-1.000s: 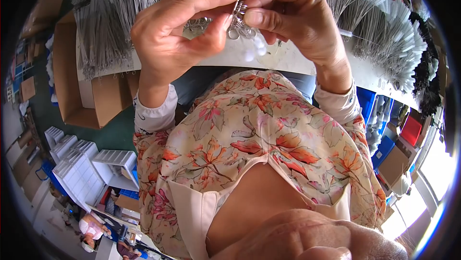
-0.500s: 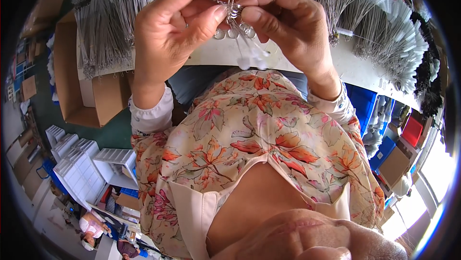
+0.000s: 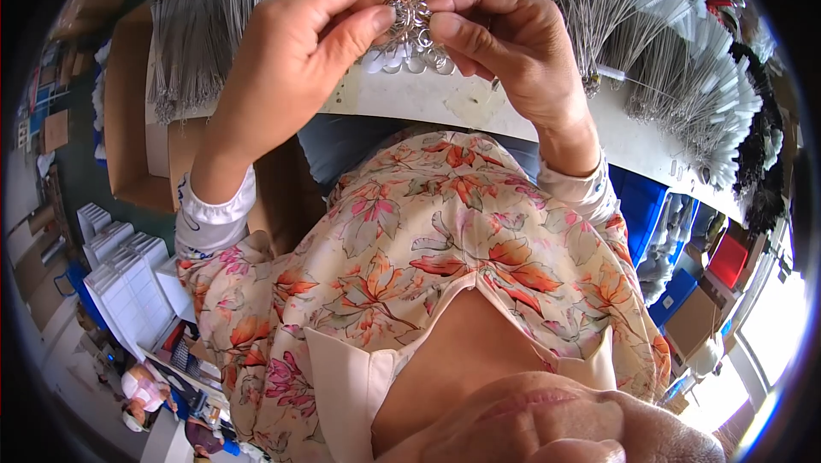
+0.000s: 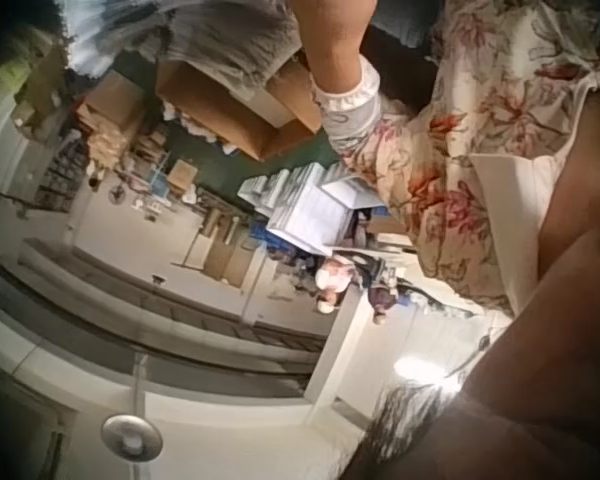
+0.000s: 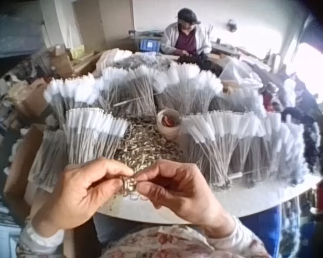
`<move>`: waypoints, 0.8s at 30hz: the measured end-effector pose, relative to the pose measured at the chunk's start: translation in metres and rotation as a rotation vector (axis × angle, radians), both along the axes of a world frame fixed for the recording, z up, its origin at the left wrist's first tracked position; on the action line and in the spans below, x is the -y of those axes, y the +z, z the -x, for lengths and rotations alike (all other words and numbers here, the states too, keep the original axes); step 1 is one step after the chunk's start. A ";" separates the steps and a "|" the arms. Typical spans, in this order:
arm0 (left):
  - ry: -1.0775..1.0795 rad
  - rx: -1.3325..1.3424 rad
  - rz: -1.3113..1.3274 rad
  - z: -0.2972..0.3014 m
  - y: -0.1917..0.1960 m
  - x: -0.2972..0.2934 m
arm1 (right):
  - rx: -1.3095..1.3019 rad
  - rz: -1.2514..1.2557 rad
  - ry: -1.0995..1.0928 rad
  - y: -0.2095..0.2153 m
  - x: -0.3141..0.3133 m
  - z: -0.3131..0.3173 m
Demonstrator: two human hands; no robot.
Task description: Assembling small white brushes onto metal rings in a factory workshop setting.
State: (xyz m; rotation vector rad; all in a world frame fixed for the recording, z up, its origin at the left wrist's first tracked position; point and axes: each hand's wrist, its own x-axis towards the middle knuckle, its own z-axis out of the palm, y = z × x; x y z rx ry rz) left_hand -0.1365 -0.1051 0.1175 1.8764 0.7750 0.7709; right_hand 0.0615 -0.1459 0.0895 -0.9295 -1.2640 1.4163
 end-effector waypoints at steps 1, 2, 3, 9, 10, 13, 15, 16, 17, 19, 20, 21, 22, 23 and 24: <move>-0.017 -0.257 -0.318 0.004 0.002 0.002 | -0.017 -0.006 0.049 -0.001 -0.001 0.000; 0.010 -0.293 -0.289 0.006 0.002 0.004 | -0.033 -0.011 0.099 -0.001 -0.001 0.001; 0.026 -0.295 -0.292 0.010 -0.001 0.004 | -0.033 -0.016 0.115 -0.002 0.000 0.003; 0.014 0.068 0.322 0.013 0.007 0.021 | -0.019 -0.030 0.076 -0.009 0.006 0.010; 0.036 -0.138 0.178 0.016 0.012 0.024 | -0.017 -0.033 0.085 -0.008 0.007 0.010; 0.085 -0.160 -0.568 0.015 0.002 0.025 | -0.059 -0.040 0.135 -0.006 0.010 0.015; 0.185 -0.100 -0.273 0.021 -0.008 0.035 | -0.140 -0.113 0.101 -0.011 0.011 0.025; 0.154 0.196 -0.085 0.021 -0.021 0.032 | -0.138 -0.116 0.113 -0.014 0.012 0.029; 0.117 0.492 0.103 0.022 -0.031 0.031 | -0.122 -0.220 0.062 -0.018 0.012 0.035; 0.112 0.621 0.233 0.019 -0.038 0.035 | -0.108 -0.326 0.019 -0.025 0.010 0.044; 0.149 0.708 0.285 0.016 -0.038 0.037 | -0.081 -0.380 -0.029 -0.028 0.009 0.049; 0.187 0.795 0.336 0.014 -0.039 0.040 | -0.055 -0.433 -0.074 -0.030 0.009 0.053; 0.284 0.900 0.539 0.013 -0.039 0.045 | 0.028 -0.465 -0.078 -0.027 0.010 0.055; 0.295 0.905 0.533 0.012 -0.037 0.047 | 0.027 -0.467 -0.065 -0.028 0.009 0.060; 0.269 0.947 0.524 0.010 -0.032 0.049 | 0.119 -0.554 -0.095 -0.032 0.008 0.064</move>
